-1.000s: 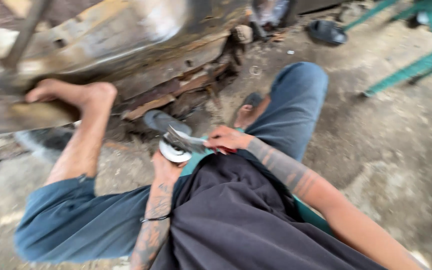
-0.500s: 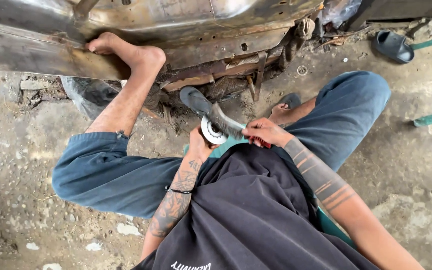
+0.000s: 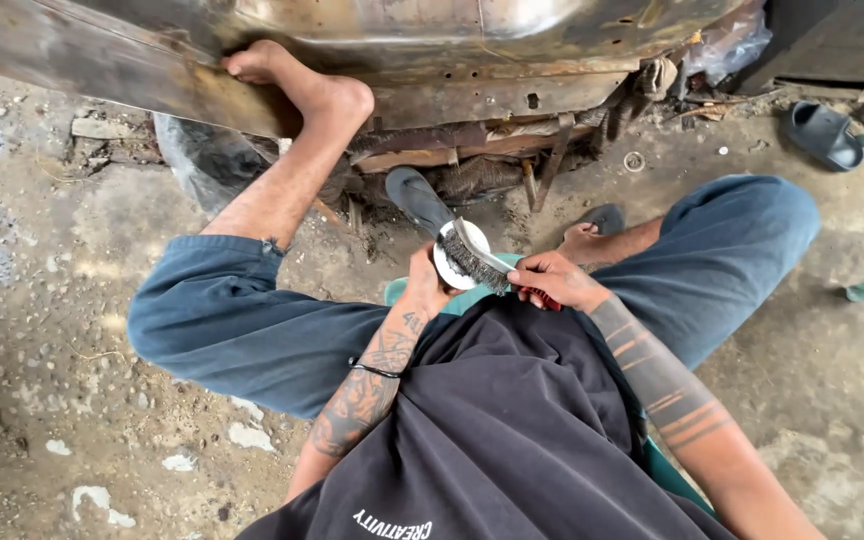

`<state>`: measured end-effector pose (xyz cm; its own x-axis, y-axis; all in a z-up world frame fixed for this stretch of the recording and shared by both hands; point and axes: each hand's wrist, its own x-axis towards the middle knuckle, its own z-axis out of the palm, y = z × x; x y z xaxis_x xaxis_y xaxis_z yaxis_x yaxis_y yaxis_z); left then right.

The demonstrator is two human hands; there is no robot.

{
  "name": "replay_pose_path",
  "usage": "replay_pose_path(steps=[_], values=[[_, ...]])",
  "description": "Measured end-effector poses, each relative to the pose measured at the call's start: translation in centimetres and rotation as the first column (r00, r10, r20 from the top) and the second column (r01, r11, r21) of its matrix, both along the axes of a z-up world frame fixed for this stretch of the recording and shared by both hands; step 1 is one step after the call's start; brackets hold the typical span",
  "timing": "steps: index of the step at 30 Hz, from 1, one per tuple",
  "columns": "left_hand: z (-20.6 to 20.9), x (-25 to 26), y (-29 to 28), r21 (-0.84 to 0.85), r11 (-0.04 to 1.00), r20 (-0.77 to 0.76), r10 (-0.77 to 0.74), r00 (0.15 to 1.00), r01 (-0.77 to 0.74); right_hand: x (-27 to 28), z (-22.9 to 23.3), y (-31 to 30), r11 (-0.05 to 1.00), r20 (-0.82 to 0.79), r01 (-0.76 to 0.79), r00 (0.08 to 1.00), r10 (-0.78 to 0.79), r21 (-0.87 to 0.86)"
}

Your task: The person sits on a small stool and uses a wire brush to clean a circular metal part held in their left hand. They repeatedly scrub the surface and edges of the part while resting their bare left foot on a nearby metal structure.

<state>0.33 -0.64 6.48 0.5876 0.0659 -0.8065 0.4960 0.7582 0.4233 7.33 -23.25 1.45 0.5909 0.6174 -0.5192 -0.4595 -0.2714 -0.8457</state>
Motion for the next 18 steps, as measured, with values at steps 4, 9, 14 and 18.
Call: replay_pose_path(steps=[4, 9, 14, 18], values=[[-3.9, -0.2, 0.2, -0.045, 0.999, 0.001, 0.011, 1.000, -0.011, 0.0, 0.9, 0.5, 1.000, 0.069, 0.006, 0.998, -0.007, 0.010], [-6.3, -0.2, 0.2, -0.057, 0.997, 0.049, 0.053, 0.997, -0.050, -0.2, 0.5, 0.7, 0.999, 0.104, -0.047, 0.993, 0.047, -0.010], [-8.5, -0.3, 0.2, -0.034, 0.999, 0.063, 0.026, 0.998, -0.023, -1.2, 1.2, 0.5, 0.999, 0.073, -0.020, 0.997, 0.018, 0.030], [-7.7, -0.4, 0.2, -0.046, 0.999, 0.044, 0.005, 0.999, -0.003, -0.6, 0.5, 0.7, 0.999, 0.129, 0.038, 0.991, -0.039, 0.011]])
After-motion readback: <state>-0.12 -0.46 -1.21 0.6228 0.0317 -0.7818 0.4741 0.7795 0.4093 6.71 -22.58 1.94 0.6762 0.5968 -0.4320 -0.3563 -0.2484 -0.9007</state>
